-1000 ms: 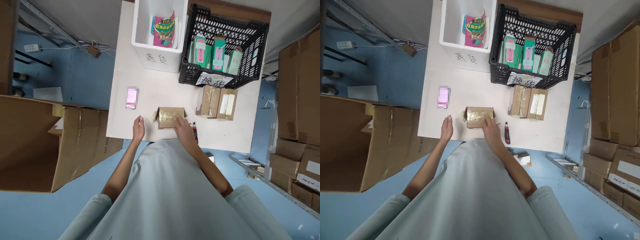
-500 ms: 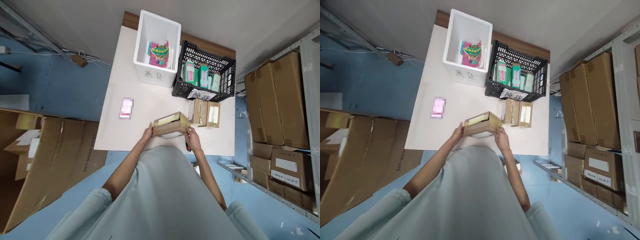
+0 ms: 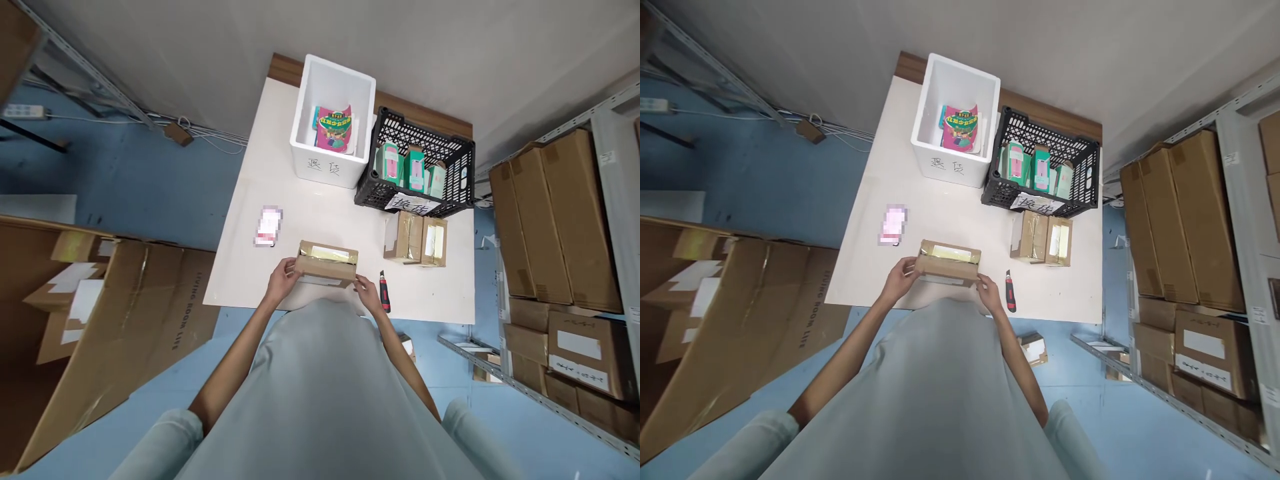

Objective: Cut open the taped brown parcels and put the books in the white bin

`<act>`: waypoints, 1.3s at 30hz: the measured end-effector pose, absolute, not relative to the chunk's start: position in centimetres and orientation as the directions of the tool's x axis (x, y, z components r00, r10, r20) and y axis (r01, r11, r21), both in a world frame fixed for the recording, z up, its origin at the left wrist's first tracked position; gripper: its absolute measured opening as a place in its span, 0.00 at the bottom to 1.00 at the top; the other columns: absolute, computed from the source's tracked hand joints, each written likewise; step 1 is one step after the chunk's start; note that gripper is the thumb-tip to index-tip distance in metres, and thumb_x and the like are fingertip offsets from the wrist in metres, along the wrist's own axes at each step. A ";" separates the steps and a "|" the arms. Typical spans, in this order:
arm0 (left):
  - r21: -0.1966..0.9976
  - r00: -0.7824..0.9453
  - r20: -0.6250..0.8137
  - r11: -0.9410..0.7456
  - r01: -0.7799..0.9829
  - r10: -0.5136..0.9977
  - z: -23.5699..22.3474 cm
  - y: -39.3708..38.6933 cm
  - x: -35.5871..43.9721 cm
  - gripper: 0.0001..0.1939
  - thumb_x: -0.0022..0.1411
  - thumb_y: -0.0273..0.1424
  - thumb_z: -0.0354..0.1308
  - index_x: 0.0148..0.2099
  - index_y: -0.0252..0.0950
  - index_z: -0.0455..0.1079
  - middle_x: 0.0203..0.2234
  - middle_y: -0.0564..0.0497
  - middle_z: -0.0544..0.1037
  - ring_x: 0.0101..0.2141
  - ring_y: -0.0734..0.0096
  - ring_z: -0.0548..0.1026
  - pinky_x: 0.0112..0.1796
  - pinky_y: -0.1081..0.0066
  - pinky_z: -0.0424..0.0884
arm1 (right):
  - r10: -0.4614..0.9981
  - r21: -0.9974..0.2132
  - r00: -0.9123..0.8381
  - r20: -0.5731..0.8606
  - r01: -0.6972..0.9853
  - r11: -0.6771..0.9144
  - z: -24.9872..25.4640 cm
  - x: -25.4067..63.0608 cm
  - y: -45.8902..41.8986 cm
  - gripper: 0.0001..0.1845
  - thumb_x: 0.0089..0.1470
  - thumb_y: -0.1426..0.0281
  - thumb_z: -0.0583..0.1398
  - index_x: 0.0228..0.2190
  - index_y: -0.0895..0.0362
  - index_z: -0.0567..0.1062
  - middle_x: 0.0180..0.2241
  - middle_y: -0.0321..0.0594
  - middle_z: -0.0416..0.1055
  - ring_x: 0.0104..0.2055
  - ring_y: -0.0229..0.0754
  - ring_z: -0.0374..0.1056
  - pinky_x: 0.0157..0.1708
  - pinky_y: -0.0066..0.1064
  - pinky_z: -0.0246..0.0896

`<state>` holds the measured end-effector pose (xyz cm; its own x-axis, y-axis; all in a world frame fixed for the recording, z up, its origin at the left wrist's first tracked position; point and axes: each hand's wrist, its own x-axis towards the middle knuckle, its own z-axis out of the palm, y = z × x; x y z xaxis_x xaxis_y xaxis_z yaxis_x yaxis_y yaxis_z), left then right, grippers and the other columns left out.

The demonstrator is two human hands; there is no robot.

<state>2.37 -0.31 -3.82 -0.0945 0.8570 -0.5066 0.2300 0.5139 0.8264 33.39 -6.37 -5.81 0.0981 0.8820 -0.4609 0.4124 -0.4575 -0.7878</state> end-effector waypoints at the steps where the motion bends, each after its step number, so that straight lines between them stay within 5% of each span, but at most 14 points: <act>1: 0.826 -0.088 -0.513 0.519 0.220 0.854 -4.2 -0.9 2.2 0.24 0.58 0.41 0.72 0.54 0.40 0.73 0.58 0.38 0.85 0.58 0.48 0.84 0.64 0.50 0.79 | 0.886 -0.791 0.110 -0.450 0.411 -0.453 -5.4 33.8 -6.3 0.27 0.71 0.55 0.58 0.61 0.55 0.82 0.64 0.55 0.80 0.61 0.54 0.80 0.56 0.47 0.83; 7: 0.819 -0.118 -0.443 0.455 0.350 0.889 -5.1 -3.8 1.7 0.23 0.62 0.37 0.67 0.58 0.40 0.74 0.60 0.39 0.82 0.59 0.47 0.82 0.62 0.49 0.80 | 0.947 -0.722 -0.049 -0.318 0.660 -0.208 -2.5 34.4 -4.6 0.44 0.64 0.62 0.70 0.77 0.50 0.67 0.78 0.55 0.62 0.71 0.55 0.73 0.64 0.47 0.78; 11: 0.804 -0.075 -0.352 0.342 0.486 0.933 -5.0 -3.9 1.6 0.25 0.64 0.36 0.65 0.63 0.40 0.75 0.59 0.39 0.79 0.56 0.48 0.82 0.59 0.51 0.81 | 0.921 -0.495 -0.151 -0.359 0.867 -0.051 -1.3 33.3 -3.3 0.36 0.66 0.73 0.64 0.73 0.52 0.73 0.77 0.52 0.65 0.76 0.55 0.67 0.73 0.49 0.69; 14: 0.785 -0.048 -0.344 0.316 0.533 0.938 -4.9 -3.4 1.5 0.26 0.64 0.33 0.65 0.63 0.40 0.76 0.57 0.40 0.78 0.54 0.49 0.82 0.58 0.50 0.82 | 0.922 -0.454 -0.182 -0.341 0.891 0.007 -0.8 33.3 -2.7 0.29 0.70 0.73 0.61 0.69 0.55 0.76 0.74 0.54 0.71 0.73 0.55 0.71 0.71 0.48 0.70; 20: 0.752 0.067 -0.290 0.184 0.633 0.955 -4.8 -3.2 1.0 0.31 0.65 0.29 0.64 0.70 0.42 0.74 0.64 0.37 0.74 0.62 0.44 0.77 0.65 0.44 0.76 | 0.928 -0.548 -0.009 -0.372 0.810 -0.212 -0.9 34.5 -0.5 0.23 0.79 0.62 0.53 0.68 0.55 0.73 0.51 0.48 0.87 0.52 0.51 0.84 0.56 0.41 0.75; 24: 0.727 0.205 -0.275 0.063 0.684 0.940 -4.6 -2.3 0.8 0.24 0.67 0.29 0.63 0.64 0.41 0.78 0.78 0.34 0.60 0.78 0.32 0.58 0.73 0.34 0.63 | 0.915 -0.576 0.132 -0.380 0.741 -0.346 -1.9 34.0 0.8 0.27 0.75 0.60 0.59 0.68 0.58 0.70 0.49 0.48 0.87 0.50 0.50 0.82 0.54 0.38 0.72; 28: 0.699 0.275 -0.300 0.014 0.715 0.914 -3.9 -0.8 0.6 0.21 0.63 0.27 0.66 0.58 0.39 0.76 0.82 0.33 0.54 0.82 0.28 0.48 0.75 0.30 0.58 | 0.906 -0.556 0.221 -0.361 0.729 -0.400 -2.6 33.1 0.8 0.28 0.75 0.59 0.59 0.69 0.57 0.68 0.47 0.46 0.87 0.49 0.48 0.81 0.50 0.34 0.70; 35: 0.654 0.367 -0.126 -0.200 0.729 0.922 -1.8 -2.4 0.0 0.04 0.70 0.30 0.62 0.46 0.41 0.74 0.77 0.35 0.65 0.81 0.36 0.55 0.72 0.32 0.66 | 0.915 -0.519 0.143 -0.376 0.786 -0.336 -3.0 33.0 1.0 0.16 0.77 0.62 0.58 0.54 0.53 0.83 0.52 0.45 0.86 0.47 0.47 0.80 0.53 0.34 0.69; 39: 0.618 0.348 -0.090 -0.222 0.754 0.933 -1.8 -5.2 -0.4 0.11 0.71 0.41 0.69 0.48 0.40 0.77 0.74 0.34 0.69 0.78 0.32 0.60 0.70 0.33 0.68 | 0.930 -0.515 0.089 -0.356 0.812 -0.274 -3.5 33.4 0.6 0.21 0.73 0.57 0.66 0.60 0.54 0.83 0.56 0.48 0.82 0.45 0.46 0.78 0.53 0.36 0.71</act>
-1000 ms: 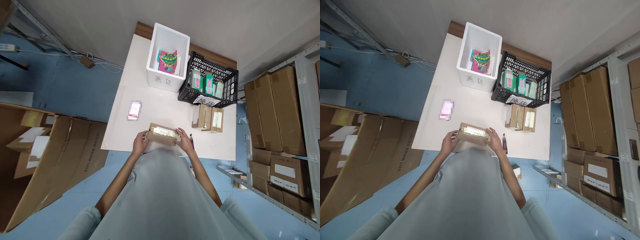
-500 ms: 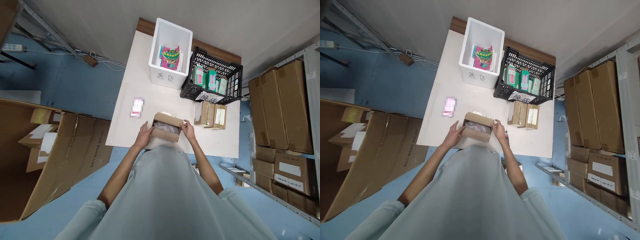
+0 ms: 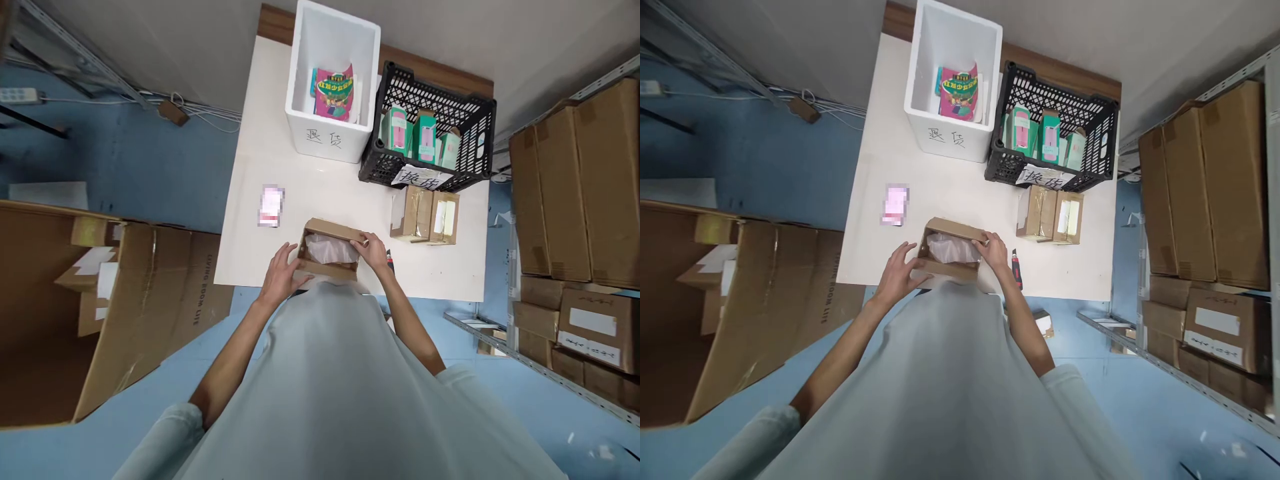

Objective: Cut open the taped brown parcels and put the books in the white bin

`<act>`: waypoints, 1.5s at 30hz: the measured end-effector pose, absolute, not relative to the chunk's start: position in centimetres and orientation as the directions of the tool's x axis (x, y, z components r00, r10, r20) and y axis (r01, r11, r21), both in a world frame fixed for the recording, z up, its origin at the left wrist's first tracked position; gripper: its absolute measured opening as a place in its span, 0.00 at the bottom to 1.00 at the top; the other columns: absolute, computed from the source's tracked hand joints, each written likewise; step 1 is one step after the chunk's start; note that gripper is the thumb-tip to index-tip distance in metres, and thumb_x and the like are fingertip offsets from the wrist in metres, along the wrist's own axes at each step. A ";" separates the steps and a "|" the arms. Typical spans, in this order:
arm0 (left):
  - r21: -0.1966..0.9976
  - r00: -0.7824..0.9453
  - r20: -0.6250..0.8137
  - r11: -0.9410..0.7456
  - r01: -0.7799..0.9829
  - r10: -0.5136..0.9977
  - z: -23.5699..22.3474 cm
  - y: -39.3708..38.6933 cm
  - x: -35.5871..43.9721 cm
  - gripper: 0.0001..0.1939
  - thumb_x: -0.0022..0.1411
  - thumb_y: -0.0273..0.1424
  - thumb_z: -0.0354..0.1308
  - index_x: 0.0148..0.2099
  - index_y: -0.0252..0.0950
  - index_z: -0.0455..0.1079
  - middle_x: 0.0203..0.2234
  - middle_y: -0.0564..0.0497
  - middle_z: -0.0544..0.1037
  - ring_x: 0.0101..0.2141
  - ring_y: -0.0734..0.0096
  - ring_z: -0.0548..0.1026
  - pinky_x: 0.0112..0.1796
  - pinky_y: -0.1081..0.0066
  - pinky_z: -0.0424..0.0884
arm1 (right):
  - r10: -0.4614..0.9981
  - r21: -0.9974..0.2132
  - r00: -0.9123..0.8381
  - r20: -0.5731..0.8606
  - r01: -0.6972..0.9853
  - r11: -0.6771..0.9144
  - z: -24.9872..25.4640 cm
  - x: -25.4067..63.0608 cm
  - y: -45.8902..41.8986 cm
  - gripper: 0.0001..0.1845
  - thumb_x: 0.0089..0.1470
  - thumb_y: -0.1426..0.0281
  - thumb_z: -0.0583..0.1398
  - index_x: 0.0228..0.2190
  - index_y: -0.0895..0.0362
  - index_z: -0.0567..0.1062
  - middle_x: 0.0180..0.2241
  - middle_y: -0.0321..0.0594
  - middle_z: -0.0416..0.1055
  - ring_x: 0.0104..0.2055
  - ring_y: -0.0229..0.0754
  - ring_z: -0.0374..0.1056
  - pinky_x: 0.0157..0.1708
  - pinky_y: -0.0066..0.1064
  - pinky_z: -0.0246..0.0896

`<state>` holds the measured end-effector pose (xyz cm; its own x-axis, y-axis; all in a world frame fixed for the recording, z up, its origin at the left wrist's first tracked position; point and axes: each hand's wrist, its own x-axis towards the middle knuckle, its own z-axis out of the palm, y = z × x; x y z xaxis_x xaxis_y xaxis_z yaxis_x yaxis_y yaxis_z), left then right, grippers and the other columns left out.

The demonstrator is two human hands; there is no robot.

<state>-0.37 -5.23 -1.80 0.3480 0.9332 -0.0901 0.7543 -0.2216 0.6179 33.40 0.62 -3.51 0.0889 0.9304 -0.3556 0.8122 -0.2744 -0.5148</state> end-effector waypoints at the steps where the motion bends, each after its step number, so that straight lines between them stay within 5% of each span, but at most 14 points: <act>1: 0.614 0.336 -0.088 -0.214 0.760 0.938 -2.0 -5.7 -0.4 0.13 0.71 0.43 0.70 0.48 0.40 0.78 0.73 0.34 0.70 0.77 0.32 0.62 0.71 0.34 0.68 | 0.931 -0.512 0.077 -0.356 0.818 -0.263 -3.6 33.5 0.4 0.22 0.73 0.57 0.66 0.60 0.54 0.83 0.56 0.48 0.82 0.44 0.46 0.78 0.53 0.36 0.71; 6: 0.593 0.285 -0.105 -0.170 0.787 0.953 -3.8 -6.2 0.1 0.08 0.74 0.36 0.66 0.51 0.40 0.81 0.73 0.34 0.70 0.76 0.34 0.64 0.71 0.36 0.67 | 0.923 -0.482 0.049 -0.382 0.841 -0.244 -4.3 33.8 0.1 0.22 0.79 0.56 0.59 0.59 0.52 0.86 0.54 0.47 0.79 0.47 0.45 0.77 0.53 0.35 0.70; 10: 0.582 0.268 -0.107 -0.158 0.798 0.957 -5.3 -5.6 1.4 0.20 0.72 0.28 0.65 0.64 0.39 0.77 0.79 0.32 0.62 0.80 0.33 0.56 0.73 0.34 0.64 | 0.916 -0.433 0.049 -0.399 0.870 -0.235 -4.2 33.8 0.8 0.23 0.80 0.54 0.57 0.59 0.52 0.86 0.54 0.47 0.77 0.48 0.45 0.77 0.52 0.34 0.70; 17: 0.601 0.250 -0.073 -0.158 0.783 0.966 -7.1 -5.7 2.3 0.09 0.78 0.31 0.57 0.48 0.40 0.80 0.80 0.41 0.64 0.81 0.41 0.54 0.75 0.38 0.61 | 0.906 -0.366 0.040 -0.422 0.906 -0.211 -2.4 33.5 1.1 0.22 0.80 0.57 0.58 0.62 0.51 0.84 0.56 0.47 0.74 0.48 0.45 0.77 0.50 0.34 0.73; 24: 0.579 0.354 -0.070 -0.250 0.776 0.933 -6.4 -5.1 1.3 0.12 0.75 0.30 0.59 0.56 0.40 0.80 0.79 0.39 0.64 0.81 0.37 0.54 0.74 0.35 0.63 | 0.942 -0.317 0.020 -0.334 0.939 -0.133 1.1 31.2 -1.2 0.22 0.79 0.59 0.58 0.64 0.53 0.80 0.61 0.50 0.74 0.56 0.50 0.77 0.52 0.36 0.73; 27: 0.573 0.377 -0.084 -0.265 0.775 0.922 -6.0 -4.7 1.2 0.17 0.74 0.28 0.60 0.61 0.41 0.79 0.80 0.39 0.63 0.82 0.38 0.53 0.74 0.35 0.62 | 0.901 -0.305 -0.061 -0.430 0.949 -0.082 2.0 28.6 -2.4 0.22 0.78 0.54 0.60 0.60 0.53 0.82 0.59 0.49 0.77 0.56 0.51 0.79 0.53 0.36 0.73; 30: 0.565 0.387 -0.092 -0.272 0.779 0.917 -5.9 -4.5 1.2 0.19 0.74 0.26 0.58 0.63 0.40 0.78 0.80 0.38 0.62 0.82 0.38 0.52 0.75 0.36 0.62 | 0.853 -0.183 0.042 -0.521 0.970 -0.160 2.0 25.6 -2.5 0.29 0.75 0.48 0.62 0.58 0.59 0.82 0.60 0.54 0.79 0.56 0.55 0.80 0.51 0.39 0.75; 35: 0.568 0.410 -0.079 -0.296 0.768 0.909 -5.7 -4.2 1.1 0.28 0.67 0.23 0.62 0.67 0.41 0.75 0.80 0.36 0.61 0.82 0.33 0.51 0.74 0.32 0.62 | 0.799 -0.107 0.094 -0.594 0.975 -0.195 2.1 23.1 -1.4 0.16 0.78 0.66 0.57 0.55 0.59 0.83 0.59 0.54 0.81 0.57 0.51 0.81 0.50 0.35 0.72; 38: 0.601 0.417 -0.021 -0.322 0.732 0.909 -4.6 -3.8 1.3 0.33 0.66 0.26 0.64 0.72 0.38 0.71 0.79 0.32 0.62 0.81 0.30 0.51 0.73 0.30 0.63 | 0.826 -0.137 0.066 -0.560 0.976 -0.172 3.0 23.2 -1.4 0.15 0.78 0.68 0.56 0.53 0.57 0.83 0.58 0.51 0.82 0.55 0.50 0.81 0.48 0.34 0.70; 42: 0.687 0.433 0.045 -0.342 0.642 0.900 -2.5 -2.0 2.4 0.32 0.73 0.29 0.59 0.77 0.40 0.67 0.76 0.35 0.66 0.75 0.37 0.65 0.68 0.38 0.72 | 0.864 -0.233 0.001 -0.504 0.963 -0.137 5.1 23.7 -2.2 0.11 0.76 0.67 0.60 0.49 0.53 0.83 0.53 0.44 0.83 0.49 0.46 0.81 0.42 0.32 0.66; 45: 0.741 0.517 0.002 -0.348 0.574 0.856 -1.3 0.0 3.5 0.26 0.73 0.29 0.57 0.70 0.43 0.76 0.66 0.39 0.75 0.61 0.46 0.76 0.60 0.47 0.80 | 0.908 -0.335 -0.001 -0.420 0.930 -0.153 6.6 23.9 -2.7 0.08 0.73 0.68 0.62 0.45 0.52 0.83 0.46 0.40 0.83 0.44 0.45 0.79 0.39 0.31 0.63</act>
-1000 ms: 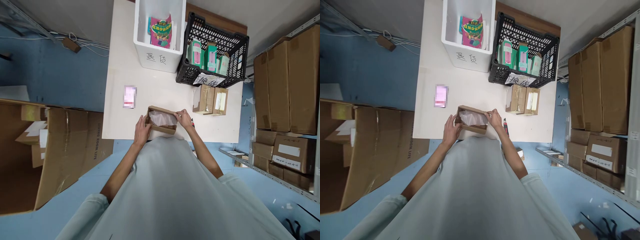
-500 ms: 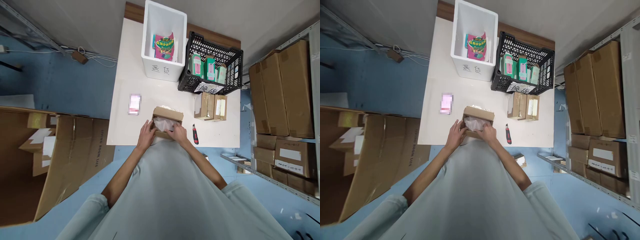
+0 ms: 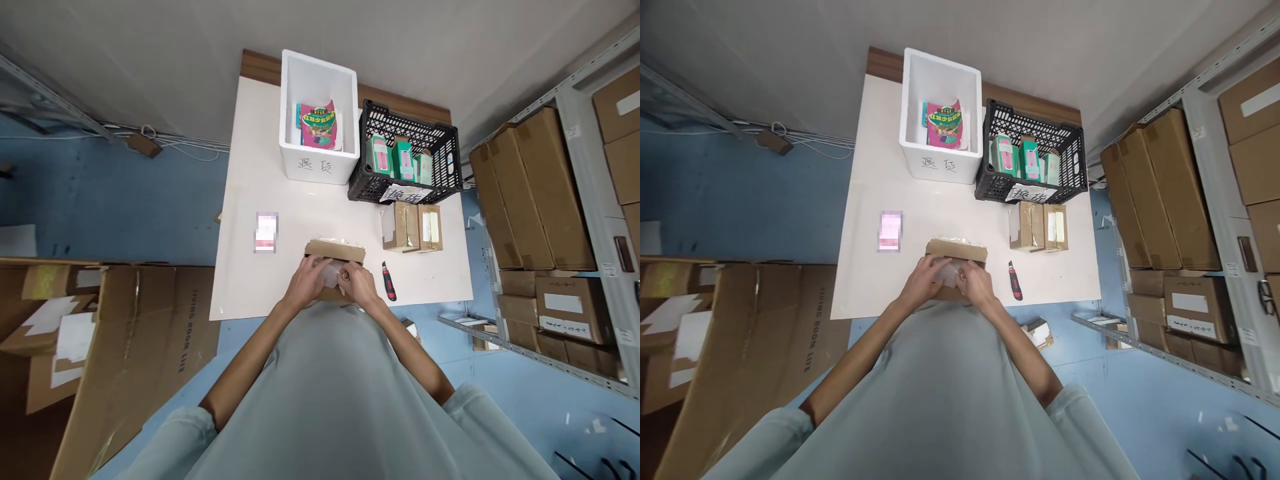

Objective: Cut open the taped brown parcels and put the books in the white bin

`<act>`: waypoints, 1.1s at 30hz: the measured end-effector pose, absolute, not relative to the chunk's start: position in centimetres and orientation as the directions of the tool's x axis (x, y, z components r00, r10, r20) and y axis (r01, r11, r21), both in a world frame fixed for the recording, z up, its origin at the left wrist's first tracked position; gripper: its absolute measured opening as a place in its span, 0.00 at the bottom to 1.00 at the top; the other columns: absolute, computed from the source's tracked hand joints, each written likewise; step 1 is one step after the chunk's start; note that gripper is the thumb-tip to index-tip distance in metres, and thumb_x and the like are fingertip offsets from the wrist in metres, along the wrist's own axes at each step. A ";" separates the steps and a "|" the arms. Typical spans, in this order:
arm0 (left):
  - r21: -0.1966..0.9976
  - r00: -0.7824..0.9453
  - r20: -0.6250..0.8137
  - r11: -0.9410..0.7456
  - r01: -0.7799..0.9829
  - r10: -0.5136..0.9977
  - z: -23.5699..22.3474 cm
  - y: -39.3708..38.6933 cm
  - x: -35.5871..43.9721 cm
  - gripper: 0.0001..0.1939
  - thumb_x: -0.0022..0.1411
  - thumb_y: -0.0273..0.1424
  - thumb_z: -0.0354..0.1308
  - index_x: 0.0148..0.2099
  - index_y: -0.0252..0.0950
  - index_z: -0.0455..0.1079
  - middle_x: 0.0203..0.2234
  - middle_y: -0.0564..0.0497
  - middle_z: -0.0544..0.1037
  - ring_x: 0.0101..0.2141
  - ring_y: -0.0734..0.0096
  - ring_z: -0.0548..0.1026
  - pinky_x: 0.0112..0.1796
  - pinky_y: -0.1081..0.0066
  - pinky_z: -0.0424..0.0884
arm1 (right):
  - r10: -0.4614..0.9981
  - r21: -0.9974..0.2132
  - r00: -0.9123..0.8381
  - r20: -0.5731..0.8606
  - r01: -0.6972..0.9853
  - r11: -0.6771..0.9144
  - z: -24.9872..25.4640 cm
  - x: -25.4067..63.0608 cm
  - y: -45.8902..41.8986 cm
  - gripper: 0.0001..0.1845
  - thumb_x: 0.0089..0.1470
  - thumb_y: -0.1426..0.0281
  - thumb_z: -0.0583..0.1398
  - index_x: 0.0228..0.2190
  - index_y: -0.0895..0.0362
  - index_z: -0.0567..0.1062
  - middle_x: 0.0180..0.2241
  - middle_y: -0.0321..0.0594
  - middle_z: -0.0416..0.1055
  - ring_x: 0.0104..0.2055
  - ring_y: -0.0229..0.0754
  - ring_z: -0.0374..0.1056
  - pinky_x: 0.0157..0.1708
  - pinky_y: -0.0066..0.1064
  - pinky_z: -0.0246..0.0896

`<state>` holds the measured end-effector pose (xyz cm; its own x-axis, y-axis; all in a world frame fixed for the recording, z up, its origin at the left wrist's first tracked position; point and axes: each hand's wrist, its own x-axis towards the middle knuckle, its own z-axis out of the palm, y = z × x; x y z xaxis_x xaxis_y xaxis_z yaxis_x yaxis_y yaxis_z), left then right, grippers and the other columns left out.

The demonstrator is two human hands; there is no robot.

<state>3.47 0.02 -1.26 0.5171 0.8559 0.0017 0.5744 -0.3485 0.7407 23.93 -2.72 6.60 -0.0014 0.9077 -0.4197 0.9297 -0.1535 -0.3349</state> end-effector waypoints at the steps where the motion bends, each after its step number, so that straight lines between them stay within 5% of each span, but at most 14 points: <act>1: 0.749 0.540 -0.018 -0.346 0.565 0.841 -0.9 0.7 3.8 0.23 0.72 0.28 0.57 0.65 0.43 0.80 0.61 0.40 0.78 0.58 0.47 0.78 0.57 0.48 0.81 | 0.924 -0.373 0.006 -0.382 0.914 -0.160 7.1 24.0 -2.8 0.07 0.72 0.68 0.63 0.43 0.51 0.83 0.44 0.39 0.83 0.43 0.45 0.79 0.39 0.31 0.63; 6: 0.828 0.536 -0.018 -0.289 0.481 0.844 0.8 3.0 4.6 0.17 0.68 0.27 0.55 0.52 0.41 0.83 0.46 0.44 0.82 0.48 0.52 0.80 0.51 0.54 0.81 | 0.979 -0.554 0.049 -0.200 0.818 -0.154 9.2 24.5 -3.0 0.07 0.70 0.66 0.64 0.38 0.51 0.83 0.39 0.38 0.81 0.38 0.45 0.78 0.41 0.32 0.68; 15: 0.958 0.471 -0.057 -0.083 0.273 0.880 5.4 4.7 4.8 0.11 0.65 0.32 0.60 0.47 0.41 0.82 0.41 0.48 0.85 0.39 0.61 0.82 0.42 0.63 0.79 | 0.971 -0.719 0.099 -0.217 0.656 -0.228 10.7 25.2 -2.0 0.22 0.69 0.63 0.66 0.62 0.51 0.81 0.38 0.34 0.83 0.33 0.42 0.76 0.44 0.33 0.73; 26: 0.995 0.487 -0.074 0.095 -0.017 0.870 12.9 5.9 6.4 0.13 0.68 0.41 0.68 0.51 0.41 0.81 0.50 0.44 0.84 0.48 0.58 0.85 0.48 0.61 0.84 | 0.991 -0.901 0.085 -0.099 0.416 -0.125 14.0 26.4 -0.4 0.11 0.63 0.60 0.66 0.43 0.50 0.85 0.29 0.32 0.75 0.29 0.41 0.68 0.31 0.31 0.66; 30: 0.994 0.525 -0.059 0.001 0.109 0.849 14.0 7.0 5.7 0.27 0.63 0.37 0.70 0.64 0.44 0.81 0.58 0.44 0.82 0.44 0.63 0.82 0.37 0.69 0.79 | 0.990 -0.965 0.108 -0.091 0.237 -0.115 15.7 27.5 0.4 0.11 0.63 0.57 0.66 0.42 0.50 0.82 0.29 0.33 0.73 0.29 0.41 0.68 0.28 0.30 0.65; 33: 0.981 0.538 -0.108 0.001 0.196 0.836 13.7 7.8 5.9 0.23 0.63 0.35 0.67 0.60 0.43 0.84 0.50 0.47 0.86 0.35 0.67 0.77 0.32 0.70 0.74 | 0.991 -0.969 0.129 -0.045 0.235 -0.074 16.6 28.4 1.0 0.12 0.64 0.57 0.64 0.44 0.49 0.81 0.36 0.36 0.77 0.33 0.41 0.71 0.32 0.31 0.70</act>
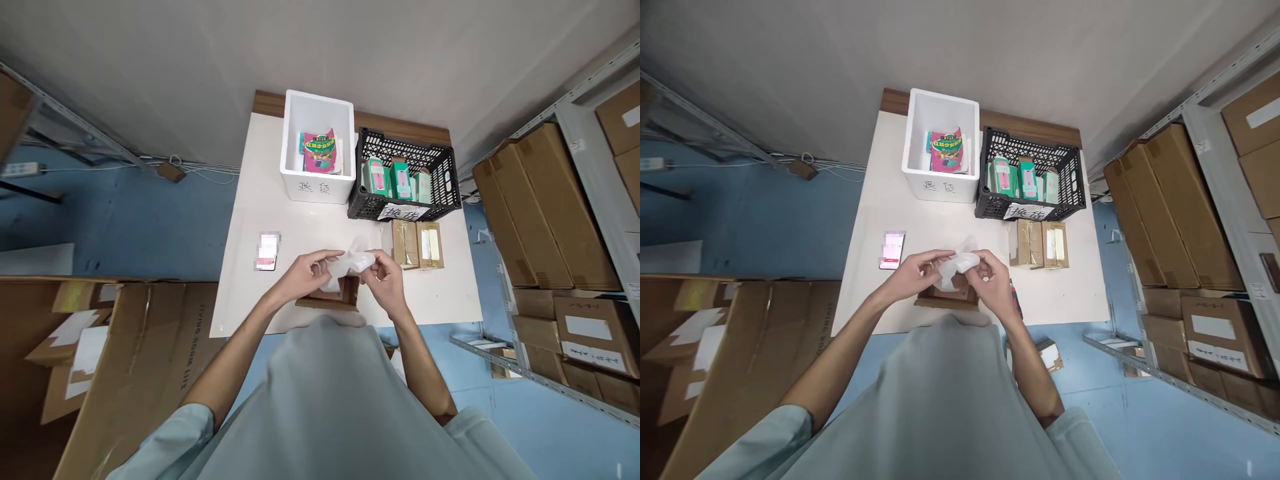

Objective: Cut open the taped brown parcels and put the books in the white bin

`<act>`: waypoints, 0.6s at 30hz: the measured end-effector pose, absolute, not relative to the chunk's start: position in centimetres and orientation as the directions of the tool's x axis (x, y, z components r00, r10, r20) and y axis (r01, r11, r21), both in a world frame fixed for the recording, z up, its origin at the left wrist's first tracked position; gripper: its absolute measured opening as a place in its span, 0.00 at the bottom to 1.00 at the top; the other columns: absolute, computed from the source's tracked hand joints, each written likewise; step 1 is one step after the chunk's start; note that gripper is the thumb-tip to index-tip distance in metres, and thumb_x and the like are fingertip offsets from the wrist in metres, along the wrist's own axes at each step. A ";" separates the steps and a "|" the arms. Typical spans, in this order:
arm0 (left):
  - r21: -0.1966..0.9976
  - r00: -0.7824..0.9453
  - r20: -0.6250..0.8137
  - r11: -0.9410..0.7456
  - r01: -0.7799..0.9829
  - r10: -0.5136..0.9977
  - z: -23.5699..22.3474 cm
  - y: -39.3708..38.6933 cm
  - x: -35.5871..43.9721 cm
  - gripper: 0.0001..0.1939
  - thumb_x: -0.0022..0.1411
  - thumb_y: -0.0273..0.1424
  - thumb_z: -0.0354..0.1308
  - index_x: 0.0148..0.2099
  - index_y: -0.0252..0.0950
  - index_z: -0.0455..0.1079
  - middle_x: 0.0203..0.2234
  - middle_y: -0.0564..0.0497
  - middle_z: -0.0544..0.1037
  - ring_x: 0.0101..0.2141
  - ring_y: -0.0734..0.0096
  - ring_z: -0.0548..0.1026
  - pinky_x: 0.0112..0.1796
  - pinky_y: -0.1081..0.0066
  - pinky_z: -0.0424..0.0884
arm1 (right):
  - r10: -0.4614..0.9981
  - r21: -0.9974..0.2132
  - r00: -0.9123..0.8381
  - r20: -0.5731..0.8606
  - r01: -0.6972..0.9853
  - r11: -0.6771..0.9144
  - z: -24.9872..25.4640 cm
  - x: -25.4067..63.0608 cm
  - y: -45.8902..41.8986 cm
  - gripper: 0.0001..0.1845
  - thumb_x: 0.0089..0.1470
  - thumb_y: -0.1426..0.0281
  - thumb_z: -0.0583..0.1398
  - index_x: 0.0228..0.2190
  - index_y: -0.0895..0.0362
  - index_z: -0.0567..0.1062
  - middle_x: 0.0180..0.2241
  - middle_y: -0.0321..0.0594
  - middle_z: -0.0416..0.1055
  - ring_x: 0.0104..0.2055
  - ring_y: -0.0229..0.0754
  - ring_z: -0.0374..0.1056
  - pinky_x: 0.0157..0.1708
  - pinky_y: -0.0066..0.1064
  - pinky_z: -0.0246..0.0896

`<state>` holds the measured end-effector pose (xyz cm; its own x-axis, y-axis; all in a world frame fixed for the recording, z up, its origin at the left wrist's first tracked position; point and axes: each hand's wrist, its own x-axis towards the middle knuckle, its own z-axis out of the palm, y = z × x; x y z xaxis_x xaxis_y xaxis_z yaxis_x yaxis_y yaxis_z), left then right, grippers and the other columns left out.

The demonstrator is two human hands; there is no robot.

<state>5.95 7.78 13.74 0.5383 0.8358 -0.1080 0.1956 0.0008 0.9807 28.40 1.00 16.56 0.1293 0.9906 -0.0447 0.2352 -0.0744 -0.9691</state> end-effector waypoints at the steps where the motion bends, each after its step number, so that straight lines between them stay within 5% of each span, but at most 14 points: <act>1: 0.979 0.518 -0.111 0.004 0.204 0.848 13.6 8.0 6.2 0.21 0.63 0.35 0.66 0.57 0.42 0.85 0.45 0.48 0.86 0.35 0.67 0.77 0.32 0.70 0.73 | 0.991 -0.960 0.133 -0.012 0.275 -0.048 16.8 28.7 1.3 0.11 0.65 0.58 0.64 0.44 0.49 0.81 0.38 0.37 0.78 0.34 0.42 0.72 0.32 0.32 0.71; 5: 0.992 0.328 -0.077 0.038 0.123 0.941 13.7 8.7 8.0 0.15 0.61 0.36 0.67 0.50 0.39 0.82 0.42 0.49 0.85 0.39 0.66 0.78 0.37 0.70 0.74 | 0.991 -0.861 0.036 0.125 0.500 0.091 16.9 29.7 2.1 0.14 0.67 0.61 0.62 0.50 0.48 0.83 0.49 0.44 0.79 0.42 0.46 0.76 0.34 0.33 0.73; 10: 0.977 0.225 -0.171 0.194 -0.084 0.959 15.0 9.6 10.3 0.16 0.58 0.39 0.73 0.41 0.40 0.72 0.37 0.51 0.80 0.34 0.70 0.76 0.33 0.72 0.72 | 0.993 -0.632 -0.046 0.104 0.769 0.102 14.6 29.4 3.4 0.23 0.70 0.54 0.65 0.61 0.48 0.81 0.61 0.49 0.75 0.49 0.50 0.78 0.42 0.36 0.77; 14: 0.995 0.168 -0.102 0.103 0.001 0.980 15.6 10.2 10.8 0.16 0.60 0.42 0.72 0.42 0.39 0.74 0.40 0.50 0.82 0.37 0.69 0.77 0.35 0.71 0.73 | 0.991 -0.529 -0.041 0.128 0.843 0.103 12.4 29.6 5.6 0.15 0.75 0.60 0.61 0.51 0.51 0.85 0.59 0.49 0.75 0.48 0.49 0.76 0.40 0.34 0.71; 18: 0.991 0.091 -0.011 -0.002 0.132 0.996 14.9 10.4 9.5 0.18 0.65 0.42 0.69 0.52 0.40 0.79 0.54 0.46 0.84 0.41 0.67 0.79 0.35 0.71 0.74 | 0.989 -0.453 -0.023 0.147 0.887 0.088 11.1 30.7 8.8 0.17 0.75 0.66 0.59 0.57 0.49 0.84 0.54 0.48 0.74 0.49 0.49 0.73 0.39 0.31 0.68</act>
